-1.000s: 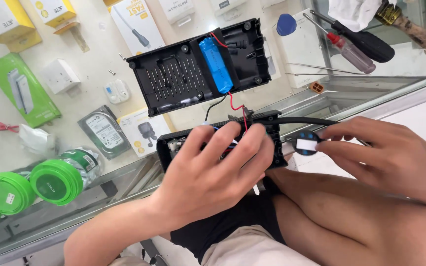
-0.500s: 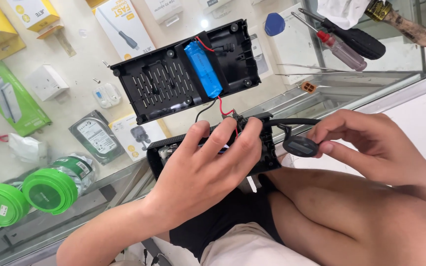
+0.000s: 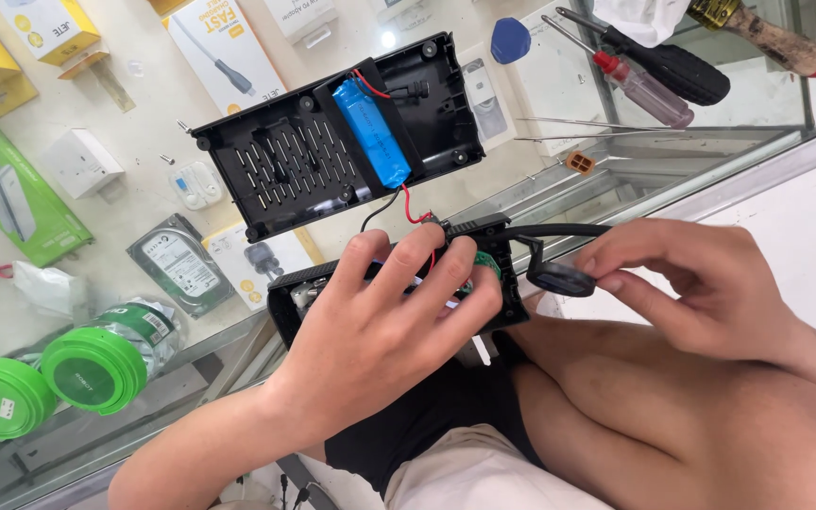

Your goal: Repairing a portable electronic device by cleaning internal components, organizing wires, and fastening parts with a screwdriver.

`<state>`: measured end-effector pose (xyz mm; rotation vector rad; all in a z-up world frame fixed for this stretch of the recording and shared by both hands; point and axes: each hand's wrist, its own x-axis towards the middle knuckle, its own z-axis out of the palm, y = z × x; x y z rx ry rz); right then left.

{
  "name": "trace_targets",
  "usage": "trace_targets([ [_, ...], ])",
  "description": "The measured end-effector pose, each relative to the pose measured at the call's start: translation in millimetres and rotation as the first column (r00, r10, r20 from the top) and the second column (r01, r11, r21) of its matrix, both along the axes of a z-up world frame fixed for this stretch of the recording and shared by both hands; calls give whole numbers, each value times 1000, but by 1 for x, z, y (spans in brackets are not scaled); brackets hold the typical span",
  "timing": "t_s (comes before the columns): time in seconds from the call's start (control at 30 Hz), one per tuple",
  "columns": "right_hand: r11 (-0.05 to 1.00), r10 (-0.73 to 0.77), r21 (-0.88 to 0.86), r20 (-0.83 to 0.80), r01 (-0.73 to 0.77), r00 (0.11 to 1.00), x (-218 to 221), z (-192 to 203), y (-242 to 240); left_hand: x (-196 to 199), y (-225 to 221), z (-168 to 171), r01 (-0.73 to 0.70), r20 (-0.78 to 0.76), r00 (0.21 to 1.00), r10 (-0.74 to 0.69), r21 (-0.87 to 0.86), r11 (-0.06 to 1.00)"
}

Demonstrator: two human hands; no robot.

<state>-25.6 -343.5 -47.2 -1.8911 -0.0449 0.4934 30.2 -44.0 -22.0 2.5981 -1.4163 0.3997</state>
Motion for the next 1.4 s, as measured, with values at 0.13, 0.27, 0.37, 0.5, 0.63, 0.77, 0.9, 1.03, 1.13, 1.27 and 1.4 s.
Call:
trace_targets([
  [0.13, 945, 322, -186, 373, -270, 870, -8, -11, -21, -1, 0, -1, -19, -76, 997, 18, -14, 1000],
  [0.27, 797, 583, -496, 780, -344, 226, 28, 9, -6, -3, -3, 0, -61, -150, 988, 29, -214, 975],
  [0.37, 692, 679, -632, 733, -349, 20, 36, 22, 3, -1, -8, 3, -21, -94, 995, -14, -365, 931],
  [0.5, 859, 506, -488, 773, -152, 383, 27, 43, 39, -3, -11, 1, 16, 23, 1000, -8, -357, 934],
  [0.63, 763, 591, -565, 806, -314, -14, 39, 22, 20, -3, -11, 2, 85, 7, 996, -91, -444, 892],
  [0.77, 789, 552, -513, 833, -339, 24, 35, 14, 16, -1, -12, 3, 120, 0, 991, -136, -470, 874],
  [0.9, 827, 505, -440, 855, -350, 116, 36, 10, 18, -2, -12, 1, 132, -5, 988, -153, -475, 870],
  [1.03, 831, 507, -420, 842, -364, 185, 36, 6, 19, -4, -13, 2, 71, -55, 992, -111, -479, 875],
  [1.13, 863, 432, -320, 868, -391, 245, 33, -5, 16, -6, -17, 7, -15, -67, 998, -19, -467, 884],
  [1.27, 942, 317, -137, 669, -308, 673, 12, -14, 4, -13, -2, 4, -123, -255, 967, 19, -399, 909],
  [1.4, 981, 113, 67, 569, -182, 814, 13, -14, 9, -10, -1, 12, -178, -272, 958, 94, -304, 936],
])
